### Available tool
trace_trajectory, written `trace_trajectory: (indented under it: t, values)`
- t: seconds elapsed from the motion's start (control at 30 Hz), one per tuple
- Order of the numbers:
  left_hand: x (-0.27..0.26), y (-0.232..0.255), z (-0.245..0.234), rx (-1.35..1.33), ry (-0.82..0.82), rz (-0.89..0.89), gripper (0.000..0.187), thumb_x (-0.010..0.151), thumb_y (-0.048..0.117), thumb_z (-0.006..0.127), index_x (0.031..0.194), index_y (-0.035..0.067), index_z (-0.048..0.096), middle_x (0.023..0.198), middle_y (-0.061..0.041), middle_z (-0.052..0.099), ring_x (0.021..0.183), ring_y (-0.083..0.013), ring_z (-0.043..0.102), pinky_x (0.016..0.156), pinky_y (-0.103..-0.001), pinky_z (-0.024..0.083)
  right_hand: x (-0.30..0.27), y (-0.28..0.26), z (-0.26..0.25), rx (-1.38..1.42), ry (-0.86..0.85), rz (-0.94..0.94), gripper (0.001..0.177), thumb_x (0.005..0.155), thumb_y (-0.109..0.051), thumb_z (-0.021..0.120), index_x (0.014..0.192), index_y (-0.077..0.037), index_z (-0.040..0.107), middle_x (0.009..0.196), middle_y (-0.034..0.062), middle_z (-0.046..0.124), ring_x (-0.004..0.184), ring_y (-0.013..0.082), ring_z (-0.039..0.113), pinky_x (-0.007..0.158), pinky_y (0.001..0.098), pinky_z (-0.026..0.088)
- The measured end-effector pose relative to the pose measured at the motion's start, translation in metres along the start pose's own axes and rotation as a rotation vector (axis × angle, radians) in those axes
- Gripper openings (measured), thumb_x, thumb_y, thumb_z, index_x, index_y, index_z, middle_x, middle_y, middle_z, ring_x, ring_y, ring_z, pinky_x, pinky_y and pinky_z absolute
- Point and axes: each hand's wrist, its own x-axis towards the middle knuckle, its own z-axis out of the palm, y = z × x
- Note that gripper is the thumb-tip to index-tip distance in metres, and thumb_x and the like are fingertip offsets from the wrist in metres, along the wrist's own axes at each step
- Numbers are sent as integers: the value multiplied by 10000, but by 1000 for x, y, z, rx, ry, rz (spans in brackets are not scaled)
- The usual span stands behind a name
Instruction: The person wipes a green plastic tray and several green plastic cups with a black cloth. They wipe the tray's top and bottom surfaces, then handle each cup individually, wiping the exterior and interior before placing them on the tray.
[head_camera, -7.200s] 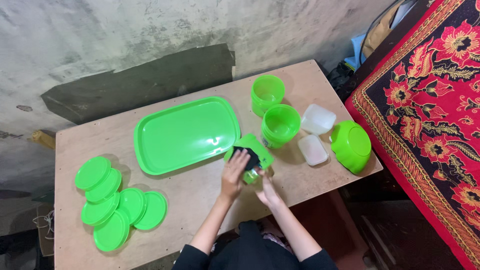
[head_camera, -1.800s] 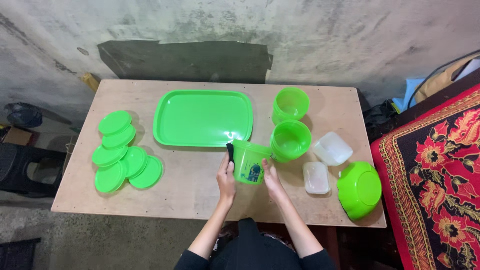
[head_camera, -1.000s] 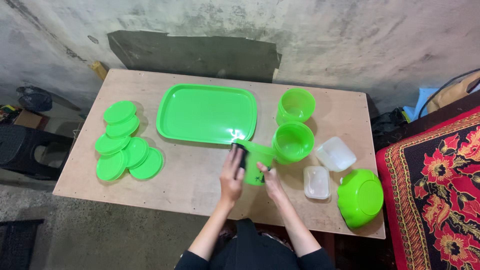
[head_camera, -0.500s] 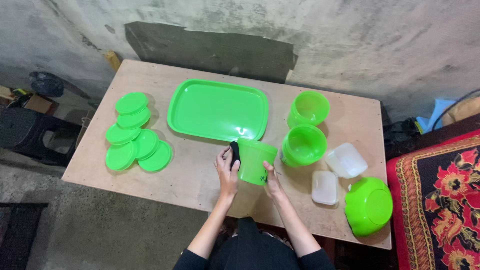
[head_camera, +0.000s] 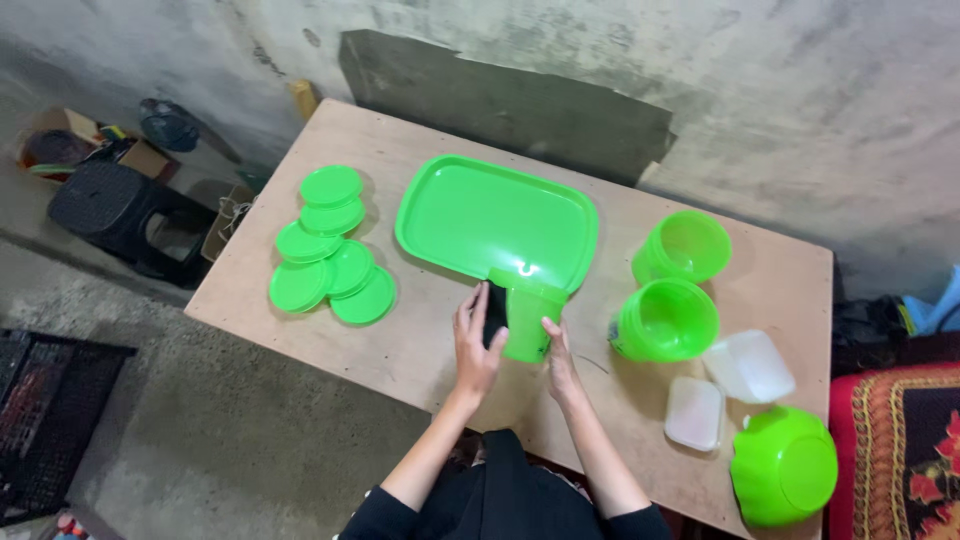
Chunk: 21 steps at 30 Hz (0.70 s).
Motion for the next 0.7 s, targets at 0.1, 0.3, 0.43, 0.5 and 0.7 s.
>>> trace_trajectory:
  t: [0.1, 0.3, 0.43, 0.5, 0.7]
  values:
    - [-7, -4, -4, 145, -18, 100, 744, 871, 364, 634, 1540, 87, 463, 1500, -223, 451, 1371, -402, 422, 1184, -503, 319, 3, -12, 13, -25, -7, -16, 911, 831, -580, 662, 1537, -88, 361, 1500, 88, 457, 1390, 219, 419, 1145, 396, 325]
    - [15, -18, -7, -76, 23, -99, 655, 993, 325, 550, 1604, 129, 422, 1491, -224, 423, 1413, -388, 433, 1214, -499, 338, 14, -15, 25, -105, 7, -68, 892, 831, -555, 698, 1509, -49, 416, 1444, 121, 536, 1323, 245, 511, 1106, 387, 399]
    - [19, -11, -6, 99, -39, 167, 623, 964, 301, 579, 1560, 150, 477, 1628, -234, 375, 1494, -444, 362, 1229, -519, 297, 29, -5, 29, -84, 110, -90, 869, 850, -543, 694, 1503, -42, 415, 1435, 125, 536, 1312, 246, 521, 1094, 374, 412]
    - [19, -8, -7, 212, -113, 260, 563, 972, 310, 578, 1522, 203, 516, 1639, -185, 395, 1511, -419, 359, 1238, -503, 302, 32, 0, 29, -88, 132, -154, 852, 883, -553, 660, 1514, -51, 384, 1458, 113, 511, 1335, 232, 499, 1109, 360, 394]
    - [46, -7, -11, -114, -99, -110, 549, 1027, 322, 501, 1557, 194, 437, 1644, -124, 405, 1505, -364, 423, 1222, -475, 363, 34, 7, 28, -115, 165, -116, 796, 886, -496, 668, 1498, -49, 421, 1431, 133, 539, 1309, 249, 523, 1090, 379, 418]
